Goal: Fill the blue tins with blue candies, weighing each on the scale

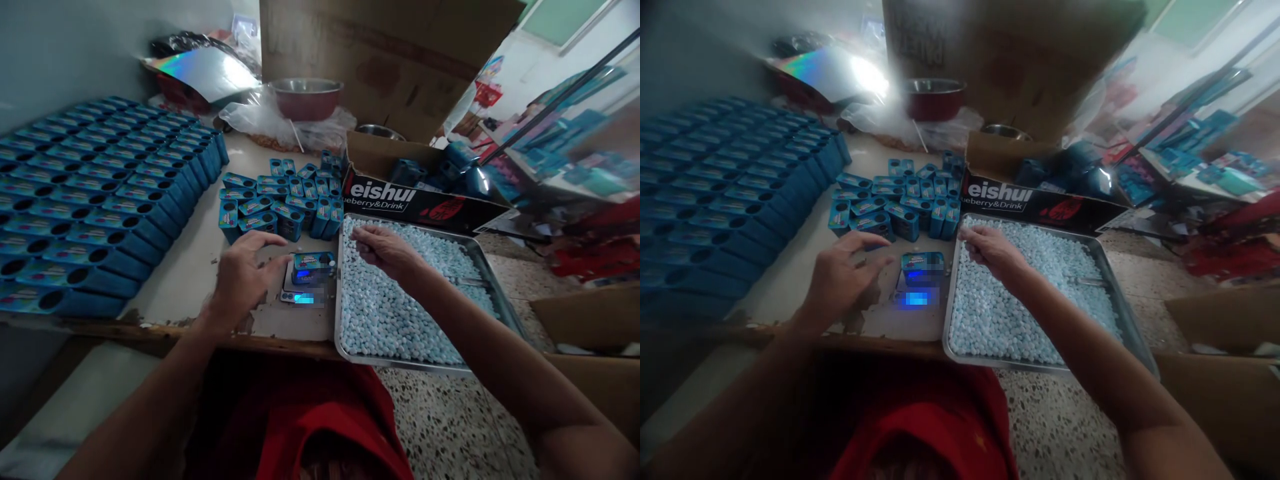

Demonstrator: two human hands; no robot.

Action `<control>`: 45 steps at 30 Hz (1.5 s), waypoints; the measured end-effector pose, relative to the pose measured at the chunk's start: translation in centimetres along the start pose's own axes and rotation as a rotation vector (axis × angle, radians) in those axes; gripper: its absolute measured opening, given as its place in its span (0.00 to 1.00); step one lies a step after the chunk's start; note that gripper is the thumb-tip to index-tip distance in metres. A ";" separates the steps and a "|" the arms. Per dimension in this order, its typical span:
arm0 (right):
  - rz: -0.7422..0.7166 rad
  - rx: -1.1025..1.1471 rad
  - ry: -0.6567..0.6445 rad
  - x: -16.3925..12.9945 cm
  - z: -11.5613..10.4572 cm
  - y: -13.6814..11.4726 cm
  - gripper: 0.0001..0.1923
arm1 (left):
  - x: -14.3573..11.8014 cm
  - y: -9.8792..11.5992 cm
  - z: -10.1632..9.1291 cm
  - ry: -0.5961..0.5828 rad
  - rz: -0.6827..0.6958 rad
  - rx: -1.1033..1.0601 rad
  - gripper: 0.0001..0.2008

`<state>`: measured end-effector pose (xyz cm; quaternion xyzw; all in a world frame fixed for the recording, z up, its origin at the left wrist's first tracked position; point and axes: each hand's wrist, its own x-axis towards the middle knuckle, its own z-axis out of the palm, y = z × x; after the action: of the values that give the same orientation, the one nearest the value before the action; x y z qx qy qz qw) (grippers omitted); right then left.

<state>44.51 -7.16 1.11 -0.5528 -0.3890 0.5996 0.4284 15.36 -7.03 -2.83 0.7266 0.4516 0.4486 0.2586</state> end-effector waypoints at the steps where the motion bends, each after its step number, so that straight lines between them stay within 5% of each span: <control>1: 0.069 0.080 0.001 -0.1 -0.6 0.1 0.19 | 0.5 0.8 1.0 -0.017 0.073 0.040 0.07; 4: 0.157 0.222 0.008 -0.4 -1.9 0.5 0.14 | 2.1 2.7 4.1 -0.150 0.164 0.122 0.07; 10: 0.199 0.328 0.010 -1.5 -4.1 2.1 0.09 | 3.5 2.9 6.8 -0.319 -0.013 0.053 0.03; 15: 0.220 0.365 0.024 -2.1 -5.3 3.6 0.08 | 3.4 2.3 5.3 -0.287 -0.154 -0.166 0.07; 22: 0.116 0.148 -0.010 -3.0 -5.0 2.3 0.13 | 4.2 2.0 2.3 0.139 -0.180 -0.285 0.08; 31: -0.052 -0.310 -0.181 -1.8 0.8 0.4 0.21 | 2.0 2.6 -0.9 0.192 -0.048 -0.188 0.03; 37: -0.048 -0.354 -0.227 -1.2 1.2 -0.7 0.11 | 1.4 1.2 -3.0 0.196 -0.030 -0.104 0.05; 45: -0.090 -0.452 -0.230 -1.9 1.9 -2.1 0.16 | 0.7 0.6 -3.2 0.191 -0.009 -0.011 0.10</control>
<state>42.83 -8.25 3.91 -0.5446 -0.5836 0.5368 0.2732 12.90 -6.82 -0.60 0.6770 0.4750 0.5172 0.2205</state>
